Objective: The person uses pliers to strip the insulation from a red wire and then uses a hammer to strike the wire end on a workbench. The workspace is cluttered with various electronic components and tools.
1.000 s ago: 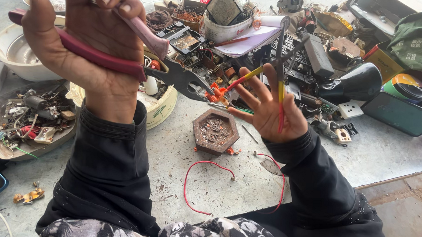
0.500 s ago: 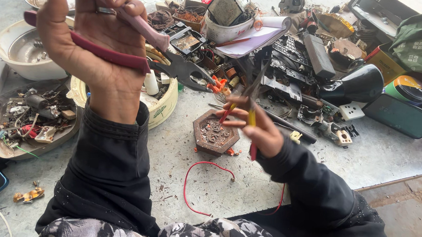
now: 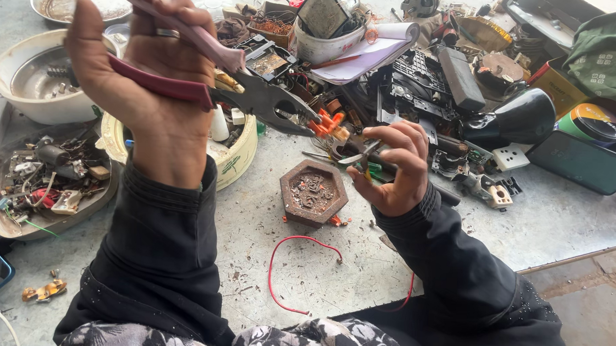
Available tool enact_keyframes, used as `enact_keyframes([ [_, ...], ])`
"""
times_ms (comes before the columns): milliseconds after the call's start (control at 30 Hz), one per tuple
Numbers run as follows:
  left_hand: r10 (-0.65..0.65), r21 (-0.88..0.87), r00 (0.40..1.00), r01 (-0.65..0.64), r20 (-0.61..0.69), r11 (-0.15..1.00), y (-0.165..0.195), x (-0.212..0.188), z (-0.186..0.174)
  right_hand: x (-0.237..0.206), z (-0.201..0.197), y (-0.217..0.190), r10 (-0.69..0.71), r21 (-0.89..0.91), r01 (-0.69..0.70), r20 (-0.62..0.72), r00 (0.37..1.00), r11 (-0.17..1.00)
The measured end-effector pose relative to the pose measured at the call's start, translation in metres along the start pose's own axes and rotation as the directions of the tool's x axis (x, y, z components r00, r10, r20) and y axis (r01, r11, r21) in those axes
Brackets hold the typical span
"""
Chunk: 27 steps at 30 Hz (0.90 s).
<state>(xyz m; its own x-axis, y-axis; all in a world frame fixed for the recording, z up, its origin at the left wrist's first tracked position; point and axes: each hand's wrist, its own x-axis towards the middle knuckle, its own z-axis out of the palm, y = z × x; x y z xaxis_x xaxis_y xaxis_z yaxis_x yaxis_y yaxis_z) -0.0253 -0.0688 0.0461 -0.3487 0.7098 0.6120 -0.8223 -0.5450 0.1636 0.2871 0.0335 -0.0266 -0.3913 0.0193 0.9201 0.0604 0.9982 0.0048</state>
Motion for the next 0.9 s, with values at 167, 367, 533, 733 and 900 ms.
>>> enact_keyframes([
  [167, -0.047, -0.053, 0.999, 0.045, -0.025, 0.998, -0.019, -0.002, 0.005, 0.002, -0.006, -0.003, 0.041, -0.051, -0.041, 0.004, 0.999, 0.998],
  [367, -0.069, -0.044, 0.994, 0.066, -0.079, 0.997, -0.042, -0.006, 0.014, 0.004, -0.014, -0.005, 0.006, -0.156, -0.006, -0.003, 1.000, 0.988],
  [533, -0.078, -0.052, 0.987, 0.071, -0.140, 0.996, -0.054, -0.011, 0.017, 0.008, -0.023, -0.007, -0.028, -0.267, 0.022, -0.017, 0.999, 0.963],
  [733, 0.003, 0.003, 0.976, -0.002, -0.218, 1.000, -0.066, -0.010, 0.010, 0.011, -0.025, -0.005, 0.066, -0.250, -0.063, 0.003, 0.998, 0.966],
  [900, 0.080, 0.023, 0.986, -0.078, -0.149, 0.997, -0.059, -0.012, 0.006, 0.010, -0.020, -0.009, 0.153, -0.141, -0.139, 0.096, 0.984, 0.980],
])
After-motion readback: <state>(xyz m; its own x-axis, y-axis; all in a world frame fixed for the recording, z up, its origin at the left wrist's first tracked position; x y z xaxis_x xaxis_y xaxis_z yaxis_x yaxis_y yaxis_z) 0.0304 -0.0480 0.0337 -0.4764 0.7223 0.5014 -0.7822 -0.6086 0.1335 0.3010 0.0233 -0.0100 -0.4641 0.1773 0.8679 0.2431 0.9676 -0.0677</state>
